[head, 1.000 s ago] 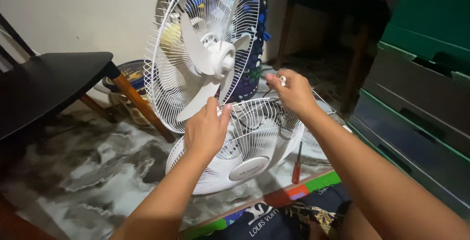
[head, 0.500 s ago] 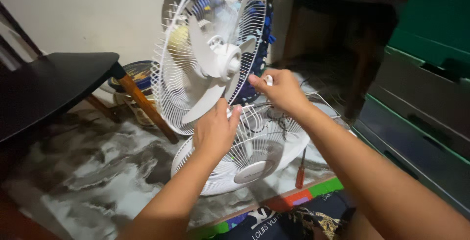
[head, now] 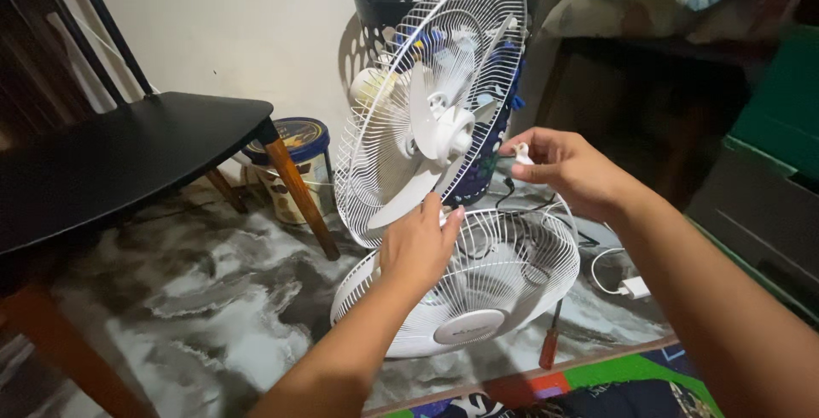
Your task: The person assembles a white electric fan by attaching the front grille to the fan body. They align the grille, secure it with a central knob, and use a red-handled screwdriver to tighten the knob. The fan remains on the floor throughout the process.
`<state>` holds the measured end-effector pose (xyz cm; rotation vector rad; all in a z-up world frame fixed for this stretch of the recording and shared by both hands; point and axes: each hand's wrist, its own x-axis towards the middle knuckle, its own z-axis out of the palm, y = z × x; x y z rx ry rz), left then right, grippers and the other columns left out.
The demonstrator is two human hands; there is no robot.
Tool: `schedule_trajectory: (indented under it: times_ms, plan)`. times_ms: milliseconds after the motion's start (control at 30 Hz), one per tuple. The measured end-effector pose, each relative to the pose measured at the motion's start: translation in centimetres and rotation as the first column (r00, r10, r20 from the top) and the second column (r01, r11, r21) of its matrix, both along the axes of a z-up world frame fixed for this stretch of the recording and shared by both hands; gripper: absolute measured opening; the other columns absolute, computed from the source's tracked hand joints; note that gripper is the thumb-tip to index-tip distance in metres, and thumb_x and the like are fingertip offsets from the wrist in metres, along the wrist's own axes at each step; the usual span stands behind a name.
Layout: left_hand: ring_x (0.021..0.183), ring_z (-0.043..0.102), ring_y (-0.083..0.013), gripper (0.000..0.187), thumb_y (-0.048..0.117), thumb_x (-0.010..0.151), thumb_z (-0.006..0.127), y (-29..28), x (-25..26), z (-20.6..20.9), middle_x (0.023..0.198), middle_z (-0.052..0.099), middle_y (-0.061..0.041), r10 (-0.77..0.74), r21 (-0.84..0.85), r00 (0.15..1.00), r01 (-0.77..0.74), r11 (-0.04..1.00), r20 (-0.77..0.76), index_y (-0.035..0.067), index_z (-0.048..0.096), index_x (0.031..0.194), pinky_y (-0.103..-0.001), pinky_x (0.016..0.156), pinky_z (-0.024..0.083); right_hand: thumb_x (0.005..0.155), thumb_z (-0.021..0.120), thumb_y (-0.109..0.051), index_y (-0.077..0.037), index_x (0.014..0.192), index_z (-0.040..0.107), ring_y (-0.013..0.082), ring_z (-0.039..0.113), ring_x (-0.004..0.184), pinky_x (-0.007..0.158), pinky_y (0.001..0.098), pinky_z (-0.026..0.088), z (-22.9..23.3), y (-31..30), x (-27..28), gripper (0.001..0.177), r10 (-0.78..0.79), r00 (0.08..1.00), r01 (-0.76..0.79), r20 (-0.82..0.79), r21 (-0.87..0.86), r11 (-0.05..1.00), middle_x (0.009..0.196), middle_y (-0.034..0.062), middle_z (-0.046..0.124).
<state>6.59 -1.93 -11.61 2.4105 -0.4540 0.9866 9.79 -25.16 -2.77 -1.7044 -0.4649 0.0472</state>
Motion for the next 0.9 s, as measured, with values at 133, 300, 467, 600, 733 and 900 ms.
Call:
schedule_trajectory:
  times_ms: [133,300,467,600,733,900]
  plan:
    - [0.079,0.067,-0.0436,0.038,0.042,0.098,0.059,0.5,0.1,0.3,0.085,0.071,-0.020,0.014,-0.015,0.983,-0.018,1.000,-0.184,0.005,0.057,0.098,-0.055,0.070,0.051,0.086,0.073,-0.006,-0.004,0.119,0.073,0.0116,0.063,0.084,0.079,0.0282,0.051,0.0,-0.5,0.3,0.034,-0.101,0.993,0.109,0.063,-0.137,0.985,0.094,0.0030,0.073]
    - [0.087,0.065,-0.0454,0.034,0.040,0.095,0.063,0.5,-0.3,0.1,0.092,0.069,-0.023,0.020,-0.023,0.996,-0.022,0.999,-0.089,0.005,0.059,0.097,-0.057,0.073,0.049,0.089,0.076,-0.011,-0.004,0.124,0.076,0.0109,0.055,0.077,0.069,0.0284,0.047,-1.3,-0.9,1.3,0.036,-0.051,0.990,0.072,0.132,-0.159,0.985,0.090,0.0030,0.068]
    - [0.090,0.064,-0.0467,0.038,0.040,0.094,0.066,0.2,-0.1,0.1,0.096,0.068,-0.023,-0.051,-0.084,0.993,0.043,0.996,-0.102,0.003,0.059,0.102,-0.056,0.077,0.048,0.086,0.074,-0.010,-0.006,0.125,0.072,0.0076,0.066,0.090,0.081,0.0254,0.054,-3.2,0.5,2.4,0.039,0.060,0.986,-0.038,0.156,-0.144,0.989,0.102,0.0001,0.076]
    - [0.091,0.066,-0.0435,0.042,0.038,0.085,0.077,0.4,0.1,0.0,0.098,0.070,-0.018,-0.188,-0.218,0.982,0.180,0.959,-0.020,0.003,0.063,0.102,-0.051,0.075,0.050,0.087,0.075,-0.006,-0.005,0.126,0.072,0.0090,0.068,0.094,0.083,0.0277,0.055,-4.6,2.0,2.8,0.039,0.121,0.983,-0.102,0.140,-0.136,0.985,0.102,0.0031,0.077]
    - [0.088,0.068,-0.0387,0.042,0.033,0.075,0.086,0.6,-0.2,0.1,0.097,0.068,-0.015,-0.209,-0.282,0.978,0.202,0.938,0.006,0.005,0.068,0.101,-0.046,0.072,0.053,0.084,0.075,-0.001,-0.003,0.127,0.070,0.0114,0.069,0.094,0.086,0.0285,0.056,-5.7,2.7,2.4,0.043,0.126,0.989,-0.118,0.071,-0.105,0.987,0.103,0.0069,0.078]
    - [0.088,0.069,-0.0357,0.040,0.030,0.075,0.088,0.4,-0.1,0.1,0.098,0.066,-0.014,-0.201,-0.281,0.980,0.191,0.941,-0.008,0.008,0.071,0.105,-0.045,0.073,0.054,0.081,0.078,0.004,0.002,0.110,0.064,0.0133,0.068,0.095,0.085,0.0309,0.057,-6.6,3.4,2.2,0.032,0.148,0.984,-0.148,0.098,-0.003,0.989,0.103,0.0074,0.073]
